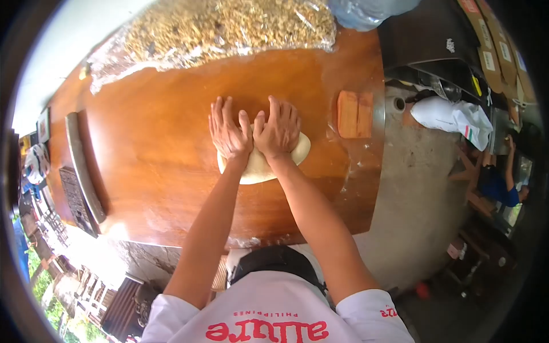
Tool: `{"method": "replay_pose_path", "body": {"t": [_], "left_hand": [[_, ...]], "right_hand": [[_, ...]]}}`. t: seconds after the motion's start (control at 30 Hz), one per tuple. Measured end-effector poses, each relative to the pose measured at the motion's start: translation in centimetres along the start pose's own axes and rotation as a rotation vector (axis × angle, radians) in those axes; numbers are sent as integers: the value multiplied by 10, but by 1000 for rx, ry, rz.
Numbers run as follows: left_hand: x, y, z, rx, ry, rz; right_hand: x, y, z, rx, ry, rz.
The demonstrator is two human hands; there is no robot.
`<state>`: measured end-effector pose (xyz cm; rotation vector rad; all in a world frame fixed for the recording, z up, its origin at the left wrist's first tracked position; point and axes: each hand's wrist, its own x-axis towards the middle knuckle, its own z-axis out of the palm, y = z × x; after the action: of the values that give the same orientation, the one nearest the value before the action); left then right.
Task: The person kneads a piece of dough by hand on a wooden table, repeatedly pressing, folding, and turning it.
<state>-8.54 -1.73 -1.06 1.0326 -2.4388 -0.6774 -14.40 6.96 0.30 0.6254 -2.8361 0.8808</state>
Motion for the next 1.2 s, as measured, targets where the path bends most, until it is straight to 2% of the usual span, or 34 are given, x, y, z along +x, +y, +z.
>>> {"method": "replay_pose_path", "body": {"t": [0.07, 0.1, 0.17, 0.2, 0.27, 0.3, 0.33, 0.37, 0.43, 0.5, 0.57, 0.67, 0.73, 0.8, 0.87, 0.93, 1.0, 1.07, 1.1, 1.17, 1.2], "left_hand": [[-4, -7, 1, 4, -12, 16], [-7, -14, 3, -15, -57, 56], [-15, -32, 0, 24, -156, 208], [-33, -28, -20, 19, -151, 214], [-56, -15, -66, -78, -439, 95], [-69, -12, -76, 8, -402, 28], [-81, -8, -80, 93, -366, -35], [-85, 1, -86, 88, -337, -9], [-101, 13, -96, 48, -414, -320], [-120, 5, -101, 14, -375, -310], [-143, -8, -117, -10, -350, -311], [-172, -33, -134, -161, -410, -420], [-196, -79, -113, -443, -365, -439], [-202, -119, -93, -506, -354, -403], [-203, -130, -105, -561, -351, -375], [-175, -115, -138, -343, -308, -344], [-143, -108, -152, -382, -325, -374], [-126, -93, -168, -403, -341, -335], [-116, -91, -163, -394, -348, -345], [-96, -87, -148, -290, -394, -254], [-93, -83, -139, -284, -424, -264]], "right_hand": [[5, 1, -1, -42, -168, 73], [15, 6, -4, -21, -135, 62], [24, 32, -20, 611, -626, 349], [10, 46, -34, 610, -618, 344], [2, 63, -53, 435, -198, 187], [-16, 73, -43, 446, -183, 165], [-40, 87, -25, 347, -195, 49], [-54, 89, -21, 241, -192, -67], [-79, 54, -38, 271, -210, 32], [-93, 29, -51, 287, -221, 28], [-116, 4, -61, 205, -131, -186], [-172, -33, -75, 119, -80, -295], [-220, -37, -66, 12, -109, -348], [-223, -38, -51, -94, -122, -407], [-182, -36, -41, -149, -366, -667], [-72, -62, -60, -74, -1114, -333], [-19, -55, -62, 663, -887, 174], [-8, -74, -71, 162, -165, -111], [-14, -68, -52, 166, -177, -103], [-45, -41, 2, 99, 103, -319], [-91, -26, 25, -112, 70, -361]]}}
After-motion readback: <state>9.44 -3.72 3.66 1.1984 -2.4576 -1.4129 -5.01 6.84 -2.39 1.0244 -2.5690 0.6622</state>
